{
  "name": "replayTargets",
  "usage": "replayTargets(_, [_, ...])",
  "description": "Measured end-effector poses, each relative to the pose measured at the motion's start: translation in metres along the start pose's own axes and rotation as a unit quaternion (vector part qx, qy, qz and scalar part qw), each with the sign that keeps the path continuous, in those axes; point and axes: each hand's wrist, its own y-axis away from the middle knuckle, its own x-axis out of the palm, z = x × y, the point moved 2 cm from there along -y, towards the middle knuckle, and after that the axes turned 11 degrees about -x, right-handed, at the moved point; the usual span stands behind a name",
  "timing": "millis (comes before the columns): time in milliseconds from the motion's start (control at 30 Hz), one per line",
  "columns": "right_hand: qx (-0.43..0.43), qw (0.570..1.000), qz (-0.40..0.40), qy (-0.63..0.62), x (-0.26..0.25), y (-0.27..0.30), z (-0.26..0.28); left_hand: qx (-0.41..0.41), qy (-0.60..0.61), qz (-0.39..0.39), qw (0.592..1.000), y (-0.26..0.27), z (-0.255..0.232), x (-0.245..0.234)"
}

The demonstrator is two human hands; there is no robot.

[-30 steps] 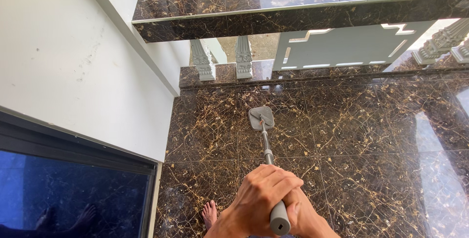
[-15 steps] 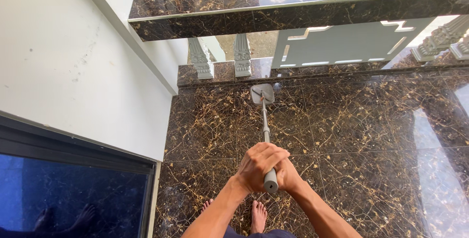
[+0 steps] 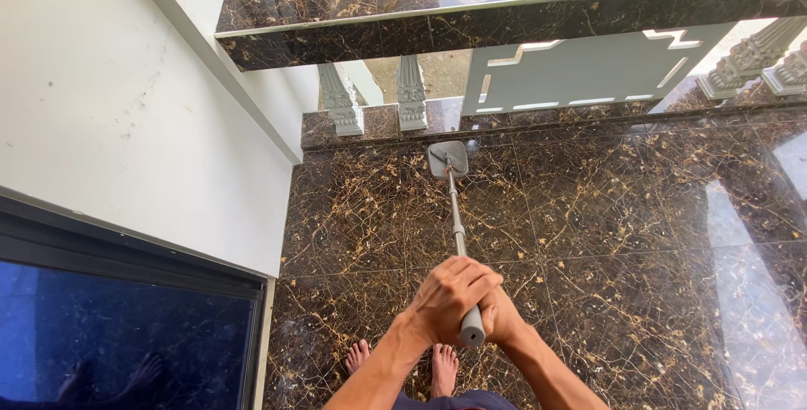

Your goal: The person assembles a mop by hand and then cleans the tiled floor of a balcony.

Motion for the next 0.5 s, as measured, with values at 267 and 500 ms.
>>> replayTargets(267, [-0.078,0.994,-0.023,0.076,-0.039,-0.022,0.137,-0.026,0.064,0.034,0.997,-0.036,-0.074,-0.061])
replayTargets(500, [0.246,0.967,-0.063,-0.033,-0.014,0.003,0.087,-0.005,0.083,-0.013,0.996,-0.027,-0.084,-0.058])
